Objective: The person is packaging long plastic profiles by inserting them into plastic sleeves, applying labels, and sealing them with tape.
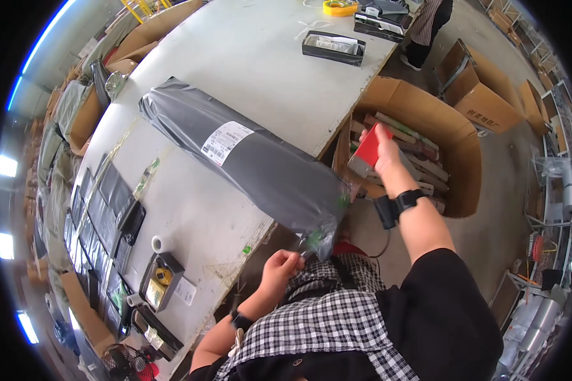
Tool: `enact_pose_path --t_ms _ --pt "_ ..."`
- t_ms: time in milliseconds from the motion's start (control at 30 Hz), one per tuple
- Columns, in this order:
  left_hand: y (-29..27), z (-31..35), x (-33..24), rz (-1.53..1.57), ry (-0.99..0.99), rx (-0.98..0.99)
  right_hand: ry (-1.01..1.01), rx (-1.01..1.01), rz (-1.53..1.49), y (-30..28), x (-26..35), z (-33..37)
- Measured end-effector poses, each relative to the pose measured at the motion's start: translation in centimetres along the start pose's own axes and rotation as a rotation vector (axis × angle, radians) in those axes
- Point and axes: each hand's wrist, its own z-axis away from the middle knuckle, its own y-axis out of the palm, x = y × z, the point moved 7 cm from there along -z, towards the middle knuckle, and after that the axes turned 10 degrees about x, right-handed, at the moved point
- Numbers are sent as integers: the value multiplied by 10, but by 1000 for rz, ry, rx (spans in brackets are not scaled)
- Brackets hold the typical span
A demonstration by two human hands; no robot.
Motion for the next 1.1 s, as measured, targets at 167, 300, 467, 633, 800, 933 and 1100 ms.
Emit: enact_pose_path --t_ms 167,300,467,633,800,933,1100 --pt "-9 -86 22 -80 -15 -47 546 70 -6 -43 -162 24" --pt "-9 -107 -13 -1003 174 62 659 290 -375 -4 -191 82" --pt "23 -47 -141 -1665 124 148 508 212 -469 -25 -195 98" --pt "73 -67 -192 -1976 992 226 258 105 -111 -20 -220 118" --pt "97 -122 -208 -1908 908 101 345 642 -37 68 -167 228" --pt "102 -116 -202 -1816 998 77 -109 862 343 142 7 255" --pt "81 -87 -164 -1853 1032 7 -372 575 512 141 113 108"
